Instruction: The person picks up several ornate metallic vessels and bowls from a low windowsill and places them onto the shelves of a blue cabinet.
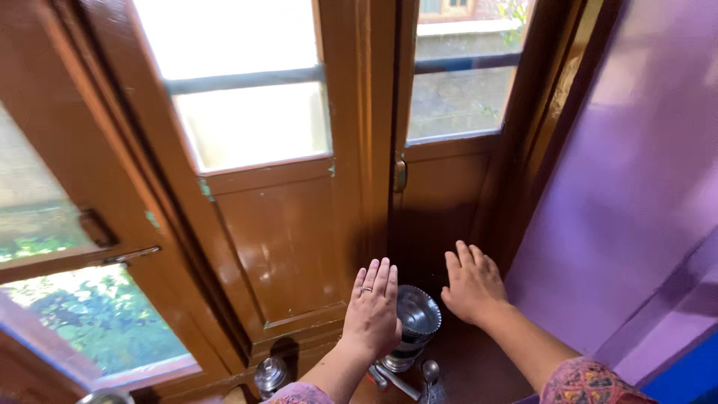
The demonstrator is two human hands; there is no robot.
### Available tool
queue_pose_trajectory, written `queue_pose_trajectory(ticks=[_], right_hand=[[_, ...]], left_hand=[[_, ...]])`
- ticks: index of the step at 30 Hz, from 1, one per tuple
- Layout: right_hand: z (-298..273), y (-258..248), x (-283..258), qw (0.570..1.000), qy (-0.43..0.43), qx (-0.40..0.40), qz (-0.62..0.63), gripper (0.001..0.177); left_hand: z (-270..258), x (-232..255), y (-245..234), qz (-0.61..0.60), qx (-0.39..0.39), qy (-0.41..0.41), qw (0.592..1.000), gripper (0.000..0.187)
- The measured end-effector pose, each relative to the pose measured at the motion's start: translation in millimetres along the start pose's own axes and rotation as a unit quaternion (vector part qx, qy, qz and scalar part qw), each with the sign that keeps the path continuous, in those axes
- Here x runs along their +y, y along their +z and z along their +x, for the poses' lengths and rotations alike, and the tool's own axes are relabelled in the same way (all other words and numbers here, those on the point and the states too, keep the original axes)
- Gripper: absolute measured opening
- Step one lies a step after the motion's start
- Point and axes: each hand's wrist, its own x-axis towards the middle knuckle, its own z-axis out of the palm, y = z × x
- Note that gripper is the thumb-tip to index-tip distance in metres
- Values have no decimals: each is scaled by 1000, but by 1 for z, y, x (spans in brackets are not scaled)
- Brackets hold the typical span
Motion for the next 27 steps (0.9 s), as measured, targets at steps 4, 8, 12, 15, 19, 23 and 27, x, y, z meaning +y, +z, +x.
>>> queue_pose_trajectory(ticks=[4,8,12,15,19,23,27], right_hand=[[22,29,-8,998,25,-49,-10,76],[50,72,-12,997,35,-65,25,77],[76,123,-14,998,21,-39,46,74],[88,156,-19,994,29,-77,68,78],[95,199,-26,990,21,-108,93,81],[97,246,-28,980,-2,-145,136,86],[96,286,-28,972,-37,-162,168,91]], left_hand=[[19,-16,36,-25,-66,3,997,86],[37,-34,75,-45,-134,-3,990,86],[49,-54,116,-68,-216,0,974,87],[49,-66,148,-94,-207,1,974,86],[46,-79,187,-120,-241,-16,963,85],[41,-81,221,-147,-295,-72,941,81],[34,-79,246,-179,-319,-102,925,83]])
